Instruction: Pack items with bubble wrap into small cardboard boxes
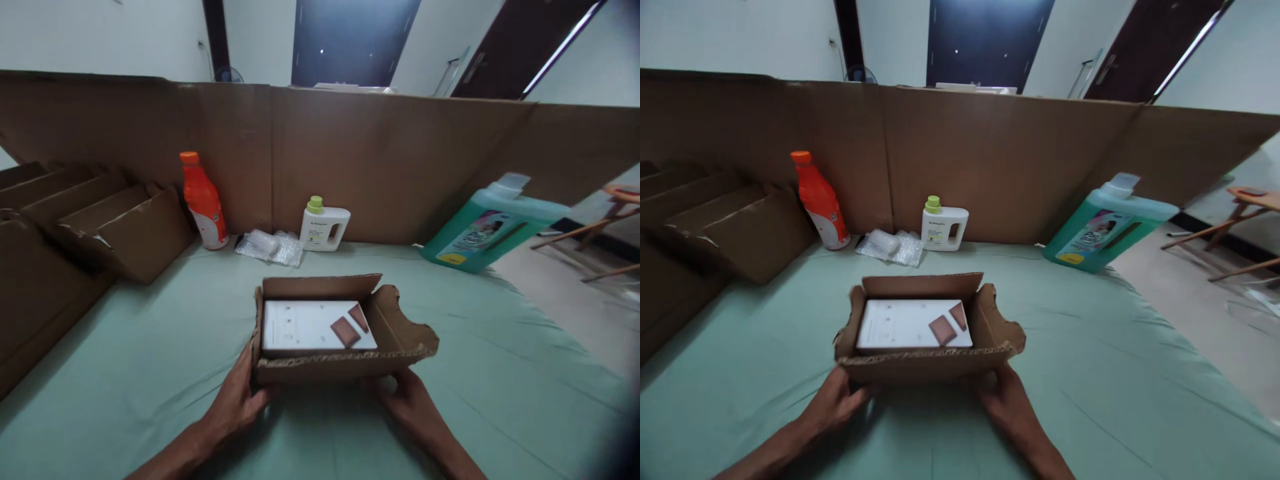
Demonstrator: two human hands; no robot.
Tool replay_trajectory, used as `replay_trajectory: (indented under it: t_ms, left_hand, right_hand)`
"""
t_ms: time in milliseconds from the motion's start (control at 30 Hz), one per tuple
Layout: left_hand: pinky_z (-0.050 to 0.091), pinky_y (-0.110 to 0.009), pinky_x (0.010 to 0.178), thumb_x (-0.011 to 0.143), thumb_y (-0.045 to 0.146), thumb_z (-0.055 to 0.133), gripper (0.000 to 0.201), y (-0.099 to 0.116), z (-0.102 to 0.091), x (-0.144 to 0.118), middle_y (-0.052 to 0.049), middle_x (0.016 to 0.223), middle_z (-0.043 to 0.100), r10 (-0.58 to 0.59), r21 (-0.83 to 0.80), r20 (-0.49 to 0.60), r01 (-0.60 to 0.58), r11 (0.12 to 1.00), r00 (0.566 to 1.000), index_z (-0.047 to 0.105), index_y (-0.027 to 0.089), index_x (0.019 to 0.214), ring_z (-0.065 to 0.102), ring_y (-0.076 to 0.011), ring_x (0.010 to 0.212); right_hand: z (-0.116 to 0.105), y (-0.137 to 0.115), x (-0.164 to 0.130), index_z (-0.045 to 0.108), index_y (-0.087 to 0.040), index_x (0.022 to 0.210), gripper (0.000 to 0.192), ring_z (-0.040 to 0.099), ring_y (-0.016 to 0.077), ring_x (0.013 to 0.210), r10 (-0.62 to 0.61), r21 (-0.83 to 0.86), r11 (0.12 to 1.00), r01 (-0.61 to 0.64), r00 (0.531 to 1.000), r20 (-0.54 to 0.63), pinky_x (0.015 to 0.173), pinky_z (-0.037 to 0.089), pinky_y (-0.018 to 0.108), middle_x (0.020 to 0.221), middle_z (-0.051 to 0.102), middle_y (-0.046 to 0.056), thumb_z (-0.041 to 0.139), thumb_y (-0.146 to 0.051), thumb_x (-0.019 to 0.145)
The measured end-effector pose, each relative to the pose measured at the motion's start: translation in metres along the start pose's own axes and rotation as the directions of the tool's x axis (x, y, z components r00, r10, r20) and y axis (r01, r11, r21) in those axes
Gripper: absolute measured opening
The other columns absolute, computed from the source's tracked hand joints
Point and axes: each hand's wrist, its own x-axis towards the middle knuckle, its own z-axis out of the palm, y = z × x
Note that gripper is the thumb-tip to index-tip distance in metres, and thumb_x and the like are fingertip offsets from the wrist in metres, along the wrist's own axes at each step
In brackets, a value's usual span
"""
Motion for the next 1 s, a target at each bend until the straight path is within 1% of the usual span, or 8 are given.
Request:
replay_trajectory:
  t_ms: [67,200,367,500,667,800,900,1000]
  left_hand:
    - [0.041,-0.058,0.115,0.084,0.035,0.063,0.075,-0.001,-0.001,0.029,-0.015,0.144,0.056,0.018,-0.008,0.041,-0.018,1.0,0.999,0.037,0.022,0.153,0.048,-0.0391,0.137]
    - [0.038,-0.051,0.117,0.081,0.027,0.058,0.063,0.0,-0.006,0.087,-0.017,0.136,0.061,0.008,-0.027,-0.007,-0.008,1.0,1.0,0.049,0.014,0.142,0.05,-0.0329,0.135]
    - [0.041,-0.043,0.115,0.07,0.01,0.045,0.065,-0.016,-0.026,0.111,-0.01,0.134,0.065,0.04,0.049,0.002,-0.04,0.998,0.999,0.061,0.016,0.133,0.057,-0.0243,0.128]
    - [0.049,-0.042,0.107,0.072,0.009,0.045,0.054,-0.039,-0.056,0.146,-0.008,0.124,0.07,0.014,0.24,-0.132,0.018,0.971,0.991,0.069,0.017,0.12,0.063,-0.0234,0.118]
    - [0.03,-0.055,0.119,0.069,0.007,0.058,0.067,-0.048,-0.073,0.252,-0.012,0.153,0.047,0.018,0.337,-0.242,0.067,0.939,0.97,0.059,0.02,0.135,0.036,-0.0336,0.145]
    - [0.017,-0.057,0.122,0.064,0.004,0.066,0.047,-0.038,-0.068,0.313,-0.011,0.159,0.04,0.038,0.331,-0.192,0.028,0.943,0.981,0.071,0.02,0.107,0.019,-0.035,0.153]
    - [0.013,-0.052,0.124,0.063,0.005,0.065,0.026,-0.029,-0.077,0.311,-0.01,0.155,0.046,0.028,0.263,-0.202,0.027,0.964,0.979,0.069,0.018,0.085,0.021,-0.0324,0.152]
    - [0.019,-0.05,0.122,0.065,0.013,0.063,0.026,-0.02,-0.106,0.266,-0.01,0.146,0.054,-0.027,0.13,-0.277,0.066,0.989,0.961,0.067,0.018,0.091,0.032,-0.0318,0.146]
  right_hand:
    - [0.009,-0.003,0.018,0.07,-0.021,0.086,0.038,0.074,0.035,0.085,0.033,0.027,0.999,-0.031,0.996,-0.084,0.073,0.06,0.043,0.087,0.079,0.011,0.069,-0.054,0.068]
    - [0.018,-0.004,0.052,0.064,-0.02,0.098,0.045,0.074,0.0319,0.085,0.014,0.078,0.997,-0.002,0.986,-0.166,0.074,0.059,0.042,0.091,0.078,0.009,0.069,-0.055,0.069]
    - [0.026,0.013,0.066,0.061,-0.02,0.104,0.046,0.073,0.0321,0.092,0.006,0.104,0.995,0.002,0.996,-0.084,0.084,0.058,0.046,0.1,0.077,0.013,0.066,-0.054,0.073]
    - [0.028,0.025,0.064,0.061,-0.021,0.107,0.05,0.073,0.0324,0.097,0.025,0.078,0.997,-0.018,0.995,-0.098,0.087,0.058,0.046,0.105,0.077,0.012,0.069,-0.056,0.072]
    - [0.028,0.026,0.067,0.065,-0.022,0.094,0.043,0.073,0.0339,0.094,0.064,0.059,0.997,-0.059,0.993,-0.1,0.082,0.06,0.045,0.098,0.079,0.011,0.07,-0.058,0.07]
    - [0.027,0.028,0.068,0.065,-0.021,0.094,0.044,0.073,0.0357,0.096,0.114,0.072,0.992,-0.106,0.987,-0.113,0.085,0.06,0.046,0.1,0.079,0.013,0.07,-0.057,0.069]
    - [0.027,0.031,0.067,0.065,-0.021,0.094,0.044,0.074,0.0355,0.095,0.111,0.077,0.992,-0.103,0.988,-0.108,0.084,0.06,0.046,0.099,0.079,0.012,0.071,-0.057,0.069]
    - [0.028,0.034,0.067,0.065,-0.021,0.098,0.047,0.073,0.0354,0.098,0.085,0.076,0.994,-0.077,0.991,-0.103,0.088,0.058,0.048,0.101,0.078,0.013,0.072,-0.057,0.07]
